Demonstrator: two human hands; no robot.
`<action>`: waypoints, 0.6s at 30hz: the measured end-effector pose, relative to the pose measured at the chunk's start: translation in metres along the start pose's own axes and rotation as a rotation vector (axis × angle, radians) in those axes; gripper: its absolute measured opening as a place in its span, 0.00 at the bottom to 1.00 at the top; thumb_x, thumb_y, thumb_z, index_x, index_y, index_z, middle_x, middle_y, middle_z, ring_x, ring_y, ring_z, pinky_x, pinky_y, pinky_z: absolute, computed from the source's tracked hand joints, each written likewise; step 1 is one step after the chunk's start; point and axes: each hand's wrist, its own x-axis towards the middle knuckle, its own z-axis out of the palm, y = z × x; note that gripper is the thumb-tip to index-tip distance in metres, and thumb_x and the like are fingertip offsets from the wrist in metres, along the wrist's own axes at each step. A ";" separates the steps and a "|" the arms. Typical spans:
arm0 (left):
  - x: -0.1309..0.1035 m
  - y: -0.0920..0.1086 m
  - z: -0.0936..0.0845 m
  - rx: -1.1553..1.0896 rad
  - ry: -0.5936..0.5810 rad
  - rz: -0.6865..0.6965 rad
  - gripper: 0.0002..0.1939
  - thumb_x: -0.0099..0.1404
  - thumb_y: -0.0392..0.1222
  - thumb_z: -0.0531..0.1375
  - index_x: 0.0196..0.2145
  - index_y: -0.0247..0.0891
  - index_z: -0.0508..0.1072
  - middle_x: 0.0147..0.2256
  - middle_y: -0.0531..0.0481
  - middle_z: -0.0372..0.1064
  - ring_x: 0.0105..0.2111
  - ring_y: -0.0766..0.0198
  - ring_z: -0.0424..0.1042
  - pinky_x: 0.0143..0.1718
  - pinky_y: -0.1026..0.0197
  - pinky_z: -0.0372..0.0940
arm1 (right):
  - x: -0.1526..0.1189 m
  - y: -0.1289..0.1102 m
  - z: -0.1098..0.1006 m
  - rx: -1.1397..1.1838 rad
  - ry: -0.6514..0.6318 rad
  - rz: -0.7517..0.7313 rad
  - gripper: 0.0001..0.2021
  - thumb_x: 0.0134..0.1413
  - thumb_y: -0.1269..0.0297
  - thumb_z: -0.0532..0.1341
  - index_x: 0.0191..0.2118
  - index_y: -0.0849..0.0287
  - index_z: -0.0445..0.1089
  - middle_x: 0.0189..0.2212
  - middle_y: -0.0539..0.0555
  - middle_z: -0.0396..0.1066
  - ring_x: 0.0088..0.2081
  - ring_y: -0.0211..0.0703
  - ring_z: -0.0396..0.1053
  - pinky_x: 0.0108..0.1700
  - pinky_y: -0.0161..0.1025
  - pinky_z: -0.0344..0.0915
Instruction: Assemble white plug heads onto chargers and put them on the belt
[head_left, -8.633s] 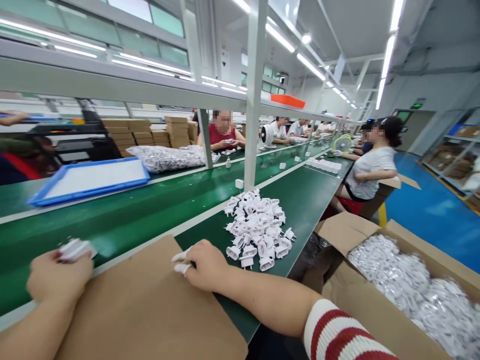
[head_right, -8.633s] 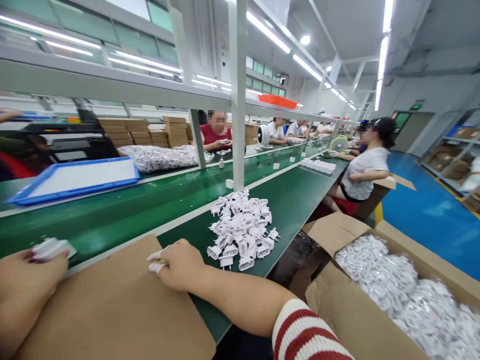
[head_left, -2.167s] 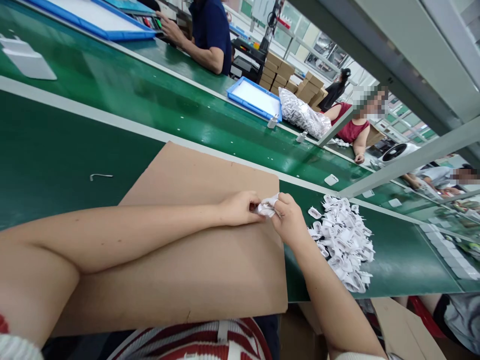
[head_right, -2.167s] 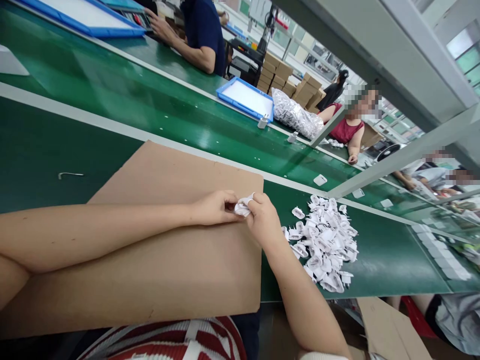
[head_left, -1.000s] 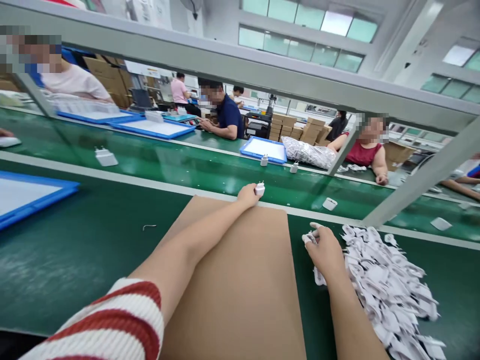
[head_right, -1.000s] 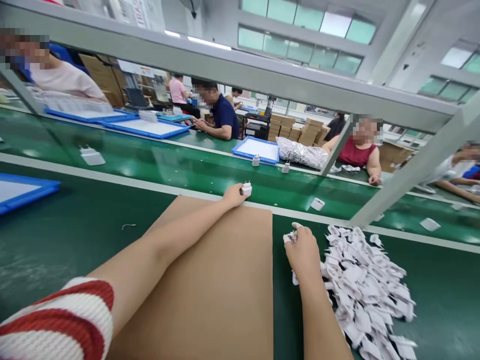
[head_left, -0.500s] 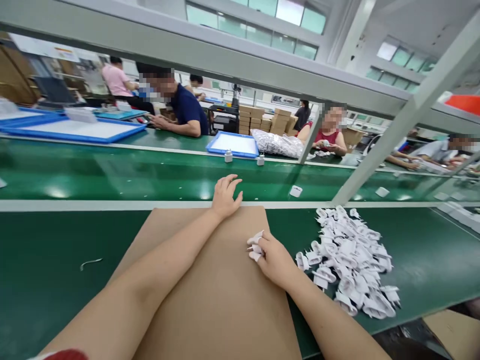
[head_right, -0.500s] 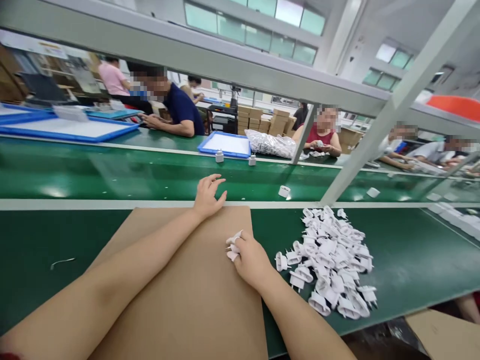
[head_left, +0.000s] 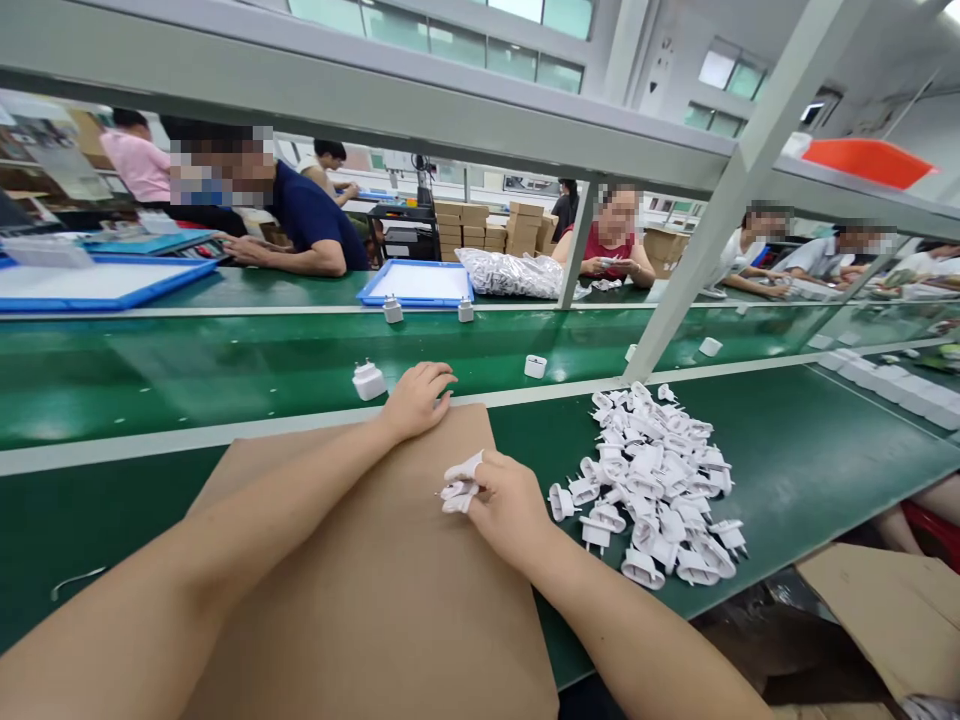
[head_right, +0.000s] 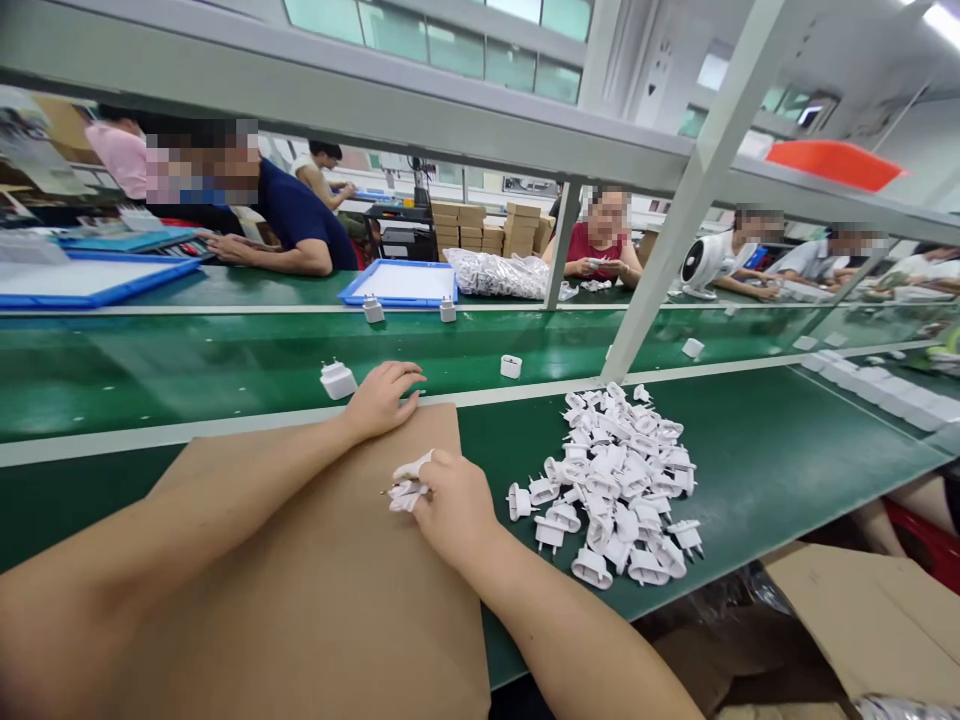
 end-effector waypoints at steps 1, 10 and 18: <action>0.009 0.001 0.002 -0.009 -0.039 0.011 0.15 0.70 0.39 0.55 0.49 0.37 0.77 0.53 0.37 0.74 0.54 0.45 0.71 0.57 0.43 0.66 | -0.001 0.000 0.001 -0.023 -0.039 0.007 0.14 0.56 0.79 0.65 0.42 0.52 0.79 0.40 0.50 0.76 0.39 0.41 0.73 0.39 0.36 0.64; 0.122 0.033 0.055 -0.262 -0.383 -0.439 0.44 0.63 0.49 0.68 0.71 0.34 0.59 0.73 0.33 0.52 0.73 0.38 0.50 0.71 0.41 0.53 | 0.003 0.001 -0.002 -0.229 -0.263 0.152 0.16 0.52 0.81 0.62 0.42 0.55 0.78 0.43 0.52 0.79 0.45 0.48 0.72 0.41 0.39 0.61; 0.128 0.055 0.070 -0.422 -0.372 -0.510 0.18 0.62 0.44 0.66 0.49 0.36 0.78 0.52 0.38 0.77 0.51 0.45 0.76 0.54 0.49 0.69 | 0.008 0.012 -0.009 -0.015 -0.126 0.186 0.16 0.51 0.81 0.63 0.41 0.55 0.78 0.41 0.53 0.77 0.45 0.48 0.72 0.45 0.40 0.65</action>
